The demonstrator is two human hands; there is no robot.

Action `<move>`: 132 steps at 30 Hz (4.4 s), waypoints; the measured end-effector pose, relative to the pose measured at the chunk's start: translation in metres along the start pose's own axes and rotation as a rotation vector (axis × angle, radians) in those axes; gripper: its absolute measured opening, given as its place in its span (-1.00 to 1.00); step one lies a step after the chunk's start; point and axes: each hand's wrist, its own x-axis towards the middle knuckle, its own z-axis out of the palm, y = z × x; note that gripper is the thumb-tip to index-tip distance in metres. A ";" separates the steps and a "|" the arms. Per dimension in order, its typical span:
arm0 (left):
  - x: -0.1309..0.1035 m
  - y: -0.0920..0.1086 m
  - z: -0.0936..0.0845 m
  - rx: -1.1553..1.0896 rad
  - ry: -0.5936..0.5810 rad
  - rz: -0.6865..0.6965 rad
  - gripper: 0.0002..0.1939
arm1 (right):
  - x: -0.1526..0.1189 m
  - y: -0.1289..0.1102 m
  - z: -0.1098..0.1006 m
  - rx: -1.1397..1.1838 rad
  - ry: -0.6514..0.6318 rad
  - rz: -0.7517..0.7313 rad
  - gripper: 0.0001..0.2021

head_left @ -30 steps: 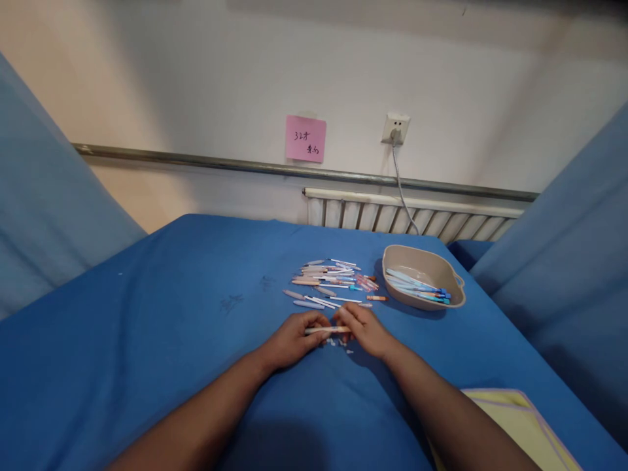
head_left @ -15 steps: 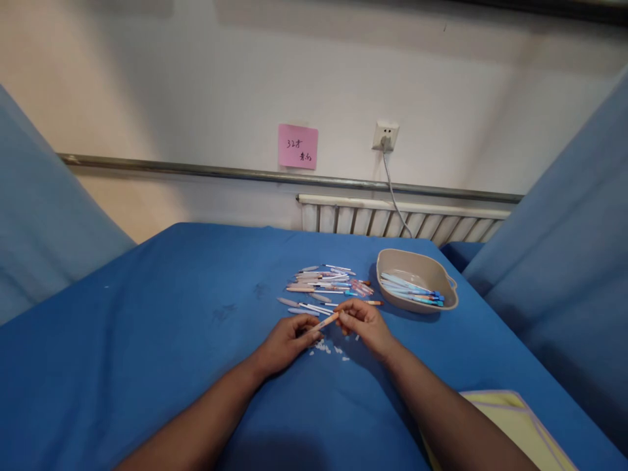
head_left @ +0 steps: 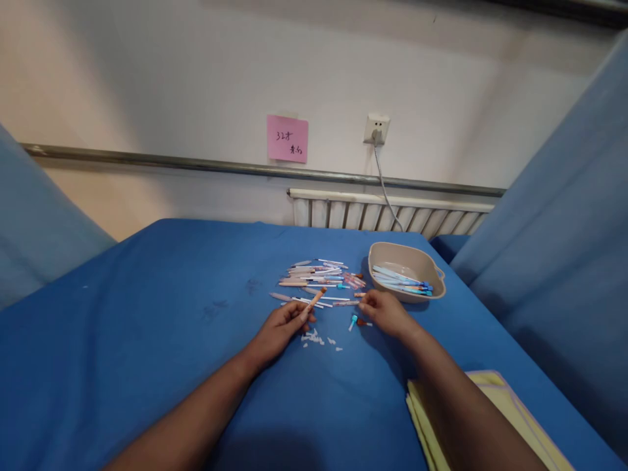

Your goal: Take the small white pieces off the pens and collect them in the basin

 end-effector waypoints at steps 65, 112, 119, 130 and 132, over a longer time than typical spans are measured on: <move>-0.007 0.012 -0.004 0.550 0.007 0.104 -0.68 | -0.013 -0.024 0.021 0.016 0.092 -0.419 -0.85; -0.005 0.010 -0.006 0.304 0.019 0.035 -0.69 | -0.021 -0.038 0.022 0.252 0.184 -0.358 -0.82; -0.008 0.014 -0.008 0.209 -0.010 0.065 -0.74 | -0.026 -0.049 0.022 0.253 0.205 -0.430 -0.86; -0.011 0.015 -0.011 0.057 -0.093 0.092 -0.77 | -0.034 -0.058 0.029 0.244 0.193 -0.481 -0.86; -0.011 0.014 -0.012 0.038 -0.080 0.091 -0.75 | -0.035 -0.060 0.029 0.253 0.195 -0.481 -0.87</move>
